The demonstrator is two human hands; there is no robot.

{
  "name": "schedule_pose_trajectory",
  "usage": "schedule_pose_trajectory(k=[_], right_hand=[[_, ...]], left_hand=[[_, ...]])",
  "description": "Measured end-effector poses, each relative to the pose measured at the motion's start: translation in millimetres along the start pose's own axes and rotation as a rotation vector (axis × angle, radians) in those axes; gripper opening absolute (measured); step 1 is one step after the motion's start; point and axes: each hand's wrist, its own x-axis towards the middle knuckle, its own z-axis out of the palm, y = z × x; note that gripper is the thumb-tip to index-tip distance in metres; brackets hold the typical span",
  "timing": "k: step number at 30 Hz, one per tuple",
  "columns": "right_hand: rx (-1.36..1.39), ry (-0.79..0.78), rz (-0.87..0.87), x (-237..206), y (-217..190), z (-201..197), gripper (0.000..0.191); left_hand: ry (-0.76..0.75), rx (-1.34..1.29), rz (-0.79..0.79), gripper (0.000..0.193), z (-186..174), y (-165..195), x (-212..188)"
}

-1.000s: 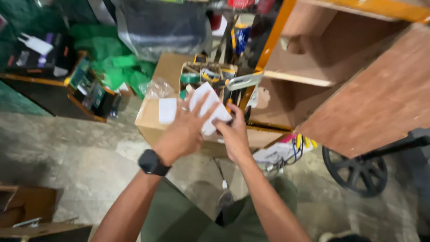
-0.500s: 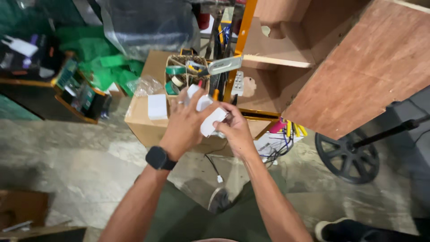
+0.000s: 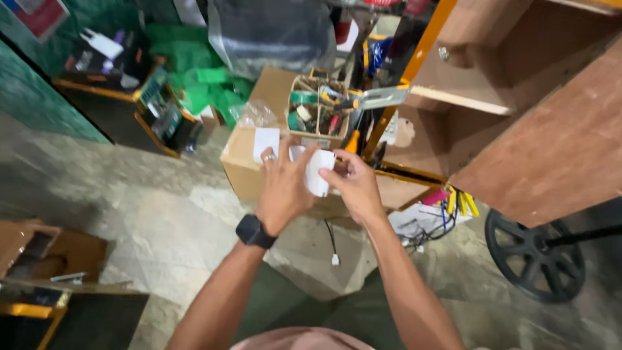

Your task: The person works inside an open wooden enclosure, wiring a power strip and connecting cables, then retrieves a white box from a shelf and returns to the bench. They handle a perforated metal power supply unit, connecting wires to its terminals and positioning it in the enclosure.

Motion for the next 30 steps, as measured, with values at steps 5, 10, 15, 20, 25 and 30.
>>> schedule_pose_trajectory(k=[5,10,15,20,25,30], right_hand=[[0.413,-0.014,0.128,3.4,-14.8,-9.6,0.042],[0.515,0.061,0.089,8.4,-16.4,-9.6,0.038],[-0.566,0.343,-0.574,-8.2,-32.6,10.0,0.012],[-0.708,0.049,-0.681,-27.9,-63.1,27.8,0.015],[-0.864,-0.049,-0.601,-21.5,-62.3,35.4,0.016],[-0.763,-0.095,-0.335,-12.7,-47.4,29.8,0.020]], left_hand=[[-0.080,-0.281,-0.145,0.099,0.0,-13.1,6.9],[0.001,-0.488,-0.048,0.096,7.4,-22.0,5.2],[0.059,-0.412,-0.097,0.091,8.9,-27.2,3.9],[0.128,-0.248,-0.185,0.092,9.2,-31.3,15.6],[0.118,-0.189,-0.151,0.090,7.3,-34.7,13.2],[0.051,-0.113,-0.178,0.087,11.4,-33.2,8.4]])
